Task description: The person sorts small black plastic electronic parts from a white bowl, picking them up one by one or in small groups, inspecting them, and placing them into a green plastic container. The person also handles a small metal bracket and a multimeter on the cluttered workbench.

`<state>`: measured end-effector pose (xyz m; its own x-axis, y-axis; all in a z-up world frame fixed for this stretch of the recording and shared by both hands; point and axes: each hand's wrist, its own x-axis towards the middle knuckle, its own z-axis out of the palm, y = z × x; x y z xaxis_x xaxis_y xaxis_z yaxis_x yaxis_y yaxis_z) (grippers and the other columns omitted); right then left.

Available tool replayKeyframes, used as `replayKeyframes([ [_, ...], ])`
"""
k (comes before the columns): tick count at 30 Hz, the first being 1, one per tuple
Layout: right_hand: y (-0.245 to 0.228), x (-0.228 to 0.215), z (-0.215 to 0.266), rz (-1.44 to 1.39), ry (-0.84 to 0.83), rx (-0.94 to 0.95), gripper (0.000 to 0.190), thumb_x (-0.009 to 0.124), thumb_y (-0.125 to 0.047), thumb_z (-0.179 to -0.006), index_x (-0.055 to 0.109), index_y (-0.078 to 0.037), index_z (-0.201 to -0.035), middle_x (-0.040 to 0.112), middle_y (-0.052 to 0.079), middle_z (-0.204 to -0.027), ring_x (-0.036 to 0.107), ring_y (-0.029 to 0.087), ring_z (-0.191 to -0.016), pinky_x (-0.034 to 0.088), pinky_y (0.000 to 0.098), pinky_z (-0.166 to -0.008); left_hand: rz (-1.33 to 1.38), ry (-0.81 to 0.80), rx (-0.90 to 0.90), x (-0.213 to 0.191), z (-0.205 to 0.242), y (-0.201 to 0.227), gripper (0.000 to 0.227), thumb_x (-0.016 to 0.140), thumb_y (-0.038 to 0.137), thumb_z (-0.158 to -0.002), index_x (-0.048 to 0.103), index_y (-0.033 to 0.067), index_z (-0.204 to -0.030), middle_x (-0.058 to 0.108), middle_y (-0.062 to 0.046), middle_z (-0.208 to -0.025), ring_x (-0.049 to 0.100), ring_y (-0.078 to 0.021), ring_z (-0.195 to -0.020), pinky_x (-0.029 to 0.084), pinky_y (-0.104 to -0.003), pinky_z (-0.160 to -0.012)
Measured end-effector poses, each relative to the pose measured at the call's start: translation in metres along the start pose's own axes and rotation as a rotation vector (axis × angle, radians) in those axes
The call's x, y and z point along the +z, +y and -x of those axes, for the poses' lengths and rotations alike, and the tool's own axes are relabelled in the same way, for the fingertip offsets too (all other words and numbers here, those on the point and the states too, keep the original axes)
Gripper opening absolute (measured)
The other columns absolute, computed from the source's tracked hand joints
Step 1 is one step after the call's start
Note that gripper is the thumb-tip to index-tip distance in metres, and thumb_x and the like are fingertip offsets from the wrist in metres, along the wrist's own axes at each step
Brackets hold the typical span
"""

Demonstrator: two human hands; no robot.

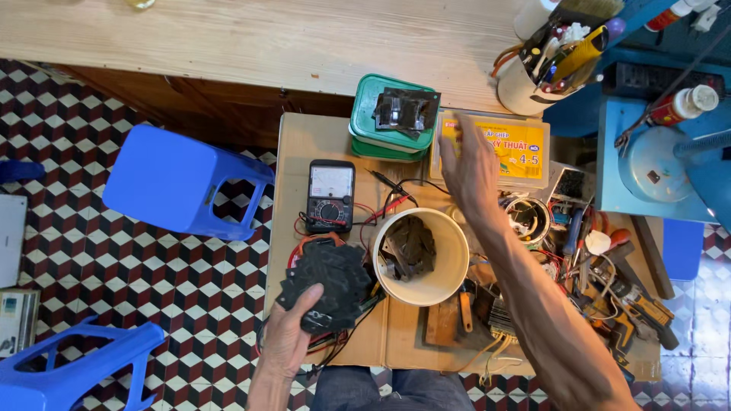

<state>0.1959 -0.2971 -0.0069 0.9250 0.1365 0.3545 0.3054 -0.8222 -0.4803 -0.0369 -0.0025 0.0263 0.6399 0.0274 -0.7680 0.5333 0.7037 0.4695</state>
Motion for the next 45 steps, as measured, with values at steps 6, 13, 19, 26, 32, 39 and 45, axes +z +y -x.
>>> replayKeyframes([
  [6,-0.070,-0.002,0.088,0.057,-0.337,0.037,0.049,0.075,-0.021,-0.085,0.058,0.002,-0.125,0.061,0.022,-0.127,0.061,0.039,-0.110,0.055,0.0473,-0.083,0.046,0.053,0.123,-0.018,-0.007,0.006,0.048,0.076,0.013,-0.084,0.063,-0.0012,-0.129,0.070,-0.010,-0.122,0.068,-0.0190,-0.112,0.055,-0.036,-0.098],
  [13,-0.074,0.000,0.140,0.118,-0.570,0.235,0.037,0.071,-0.034,-0.096,0.062,-0.009,-0.122,0.065,0.012,-0.123,0.063,0.031,-0.113,0.053,0.0447,-0.094,0.019,0.080,0.094,-0.019,-0.003,-0.002,0.052,0.077,0.013,-0.082,0.062,0.0046,-0.131,0.069,-0.008,-0.123,0.067,-0.0185,-0.114,0.055,-0.037,-0.099],
  [19,-0.054,0.075,0.151,0.267,-0.425,0.004,0.069,0.075,-0.036,-0.064,0.063,0.005,-0.119,0.066,0.024,-0.111,0.059,0.039,-0.106,0.049,0.0521,-0.080,-0.040,0.117,0.091,-0.017,-0.001,-0.010,0.060,0.079,0.015,-0.078,0.059,0.0073,-0.134,0.070,-0.007,-0.122,0.068,-0.0181,-0.113,0.057,-0.037,-0.098],
  [26,-0.035,0.096,0.149,0.206,-0.521,0.153,0.043,0.068,-0.037,-0.085,0.067,-0.002,-0.109,0.070,0.021,-0.103,0.064,0.039,-0.098,0.051,0.0533,-0.083,-0.016,0.124,0.049,-0.024,0.001,-0.018,0.060,0.081,0.015,-0.078,0.059,0.0050,-0.133,0.070,-0.008,-0.120,0.068,-0.0194,-0.110,0.058,-0.039,-0.094],
  [32,-0.016,0.082,0.150,0.182,-0.507,0.202,0.026,0.065,-0.027,-0.093,0.070,-0.002,-0.099,0.072,0.021,-0.089,0.071,0.040,-0.075,0.056,0.0515,-0.067,-0.060,0.134,0.011,-0.015,-0.001,-0.022,0.056,0.080,0.015,-0.077,0.062,0.0047,-0.130,0.071,-0.007,-0.120,0.070,-0.0180,-0.109,0.059,-0.037,-0.093],
  [39,-0.035,-0.004,0.136,-0.161,-0.276,0.538,0.027,0.062,-0.016,-0.097,0.071,0.000,-0.117,0.071,0.024,-0.081,0.069,0.030,-0.065,0.056,0.0422,-0.064,-0.055,0.065,-0.013,-0.011,-0.002,-0.019,0.052,0.079,0.018,-0.080,0.063,0.0030,-0.128,0.071,-0.008,-0.119,0.070,-0.0186,-0.107,0.059,-0.035,-0.092],
  [45,-0.045,-0.044,0.122,-0.340,-0.368,0.781,0.031,0.060,-0.017,-0.097,0.069,-0.002,-0.122,0.074,0.013,-0.082,0.066,0.018,-0.066,0.052,0.0346,-0.060,-0.101,0.059,-0.007,-0.011,-0.003,-0.017,0.051,0.078,0.019,-0.082,0.064,0.0030,-0.128,0.071,-0.008,-0.122,0.069,-0.0176,-0.111,0.058,-0.032,-0.096],
])
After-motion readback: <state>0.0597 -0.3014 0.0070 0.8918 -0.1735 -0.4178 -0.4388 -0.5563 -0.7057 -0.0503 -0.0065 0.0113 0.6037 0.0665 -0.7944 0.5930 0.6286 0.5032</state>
